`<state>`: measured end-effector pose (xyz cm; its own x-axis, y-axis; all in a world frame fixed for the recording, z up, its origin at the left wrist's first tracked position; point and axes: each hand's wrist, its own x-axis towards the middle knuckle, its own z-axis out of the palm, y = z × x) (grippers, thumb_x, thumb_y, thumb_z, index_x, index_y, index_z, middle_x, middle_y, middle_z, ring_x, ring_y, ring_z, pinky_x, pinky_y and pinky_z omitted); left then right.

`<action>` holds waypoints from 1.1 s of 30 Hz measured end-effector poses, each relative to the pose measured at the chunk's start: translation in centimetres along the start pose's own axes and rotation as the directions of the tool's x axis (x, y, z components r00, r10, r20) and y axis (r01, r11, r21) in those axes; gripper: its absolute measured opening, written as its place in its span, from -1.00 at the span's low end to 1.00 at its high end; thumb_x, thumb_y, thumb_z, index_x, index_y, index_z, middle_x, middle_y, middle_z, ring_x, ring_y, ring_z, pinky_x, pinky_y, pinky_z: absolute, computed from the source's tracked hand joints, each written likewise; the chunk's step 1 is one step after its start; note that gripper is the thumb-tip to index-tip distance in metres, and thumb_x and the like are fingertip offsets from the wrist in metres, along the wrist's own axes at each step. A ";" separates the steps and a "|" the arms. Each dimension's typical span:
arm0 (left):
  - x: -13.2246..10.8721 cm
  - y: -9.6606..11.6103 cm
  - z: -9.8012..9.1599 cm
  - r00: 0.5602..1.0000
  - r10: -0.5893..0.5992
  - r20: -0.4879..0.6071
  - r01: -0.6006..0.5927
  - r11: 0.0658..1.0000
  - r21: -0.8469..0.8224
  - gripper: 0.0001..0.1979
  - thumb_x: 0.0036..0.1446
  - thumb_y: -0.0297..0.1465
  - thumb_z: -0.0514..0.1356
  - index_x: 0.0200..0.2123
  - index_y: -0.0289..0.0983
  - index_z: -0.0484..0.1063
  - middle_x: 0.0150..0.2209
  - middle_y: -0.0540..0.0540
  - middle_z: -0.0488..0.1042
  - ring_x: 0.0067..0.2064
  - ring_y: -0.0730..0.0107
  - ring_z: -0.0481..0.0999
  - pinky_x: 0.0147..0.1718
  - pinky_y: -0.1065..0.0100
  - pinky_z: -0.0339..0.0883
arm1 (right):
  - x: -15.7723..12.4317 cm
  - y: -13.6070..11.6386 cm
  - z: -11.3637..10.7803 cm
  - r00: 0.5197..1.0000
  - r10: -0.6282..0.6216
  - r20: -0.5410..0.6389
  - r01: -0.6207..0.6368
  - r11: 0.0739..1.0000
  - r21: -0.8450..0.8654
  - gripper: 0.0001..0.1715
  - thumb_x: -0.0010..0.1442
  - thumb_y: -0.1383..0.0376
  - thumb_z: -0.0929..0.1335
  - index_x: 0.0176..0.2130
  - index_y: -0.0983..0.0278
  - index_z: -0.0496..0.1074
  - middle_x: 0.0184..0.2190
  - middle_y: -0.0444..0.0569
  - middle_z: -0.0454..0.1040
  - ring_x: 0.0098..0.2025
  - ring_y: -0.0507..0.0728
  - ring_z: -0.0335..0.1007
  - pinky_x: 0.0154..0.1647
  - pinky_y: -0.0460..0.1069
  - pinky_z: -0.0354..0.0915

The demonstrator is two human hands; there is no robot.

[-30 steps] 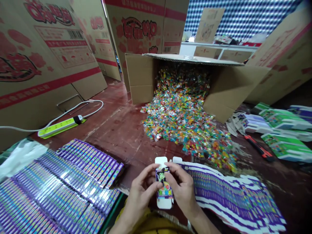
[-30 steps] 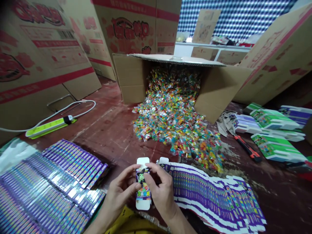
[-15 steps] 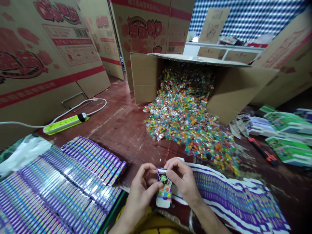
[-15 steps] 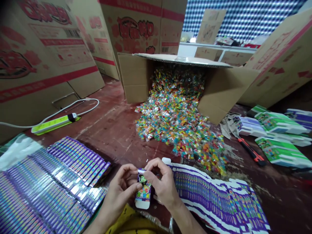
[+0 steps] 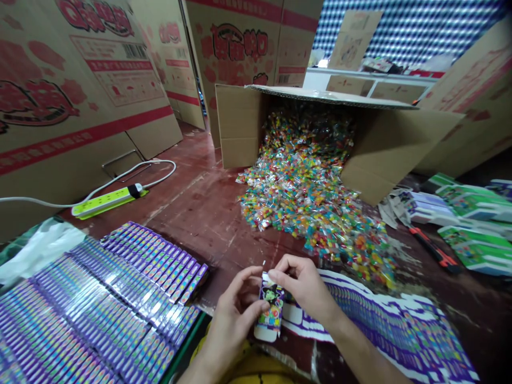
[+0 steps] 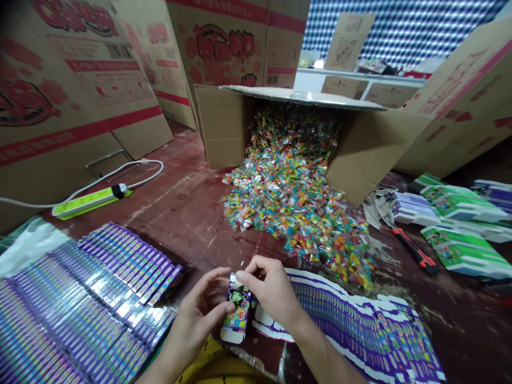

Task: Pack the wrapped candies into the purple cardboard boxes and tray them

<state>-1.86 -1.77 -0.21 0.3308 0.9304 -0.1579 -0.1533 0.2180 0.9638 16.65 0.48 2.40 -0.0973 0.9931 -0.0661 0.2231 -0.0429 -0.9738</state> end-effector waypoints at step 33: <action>1.8 -1.3 0.0 0.990 -0.032 0.136 -0.006 0.964 0.267 -0.68 0.21 -0.32 0.22 0.02 -0.21 0.45 0.00 -0.15 0.56 0.00 0.11 0.51 0.00 0.24 0.33 | -2.0 -2.0 -10.2 0.926 -0.162 -0.340 0.007 0.910 -0.415 -0.71 0.27 0.09 0.33 -0.26 0.23 0.53 -0.42 -0.09 0.55 -0.41 0.11 0.46 -0.44 -0.07 0.32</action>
<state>-1.08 -0.38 -1.76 0.4594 0.8741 -0.1577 0.0990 0.1261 0.9871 26.30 -0.34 6.68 0.2036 0.9641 0.1706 0.6046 0.0132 -0.7964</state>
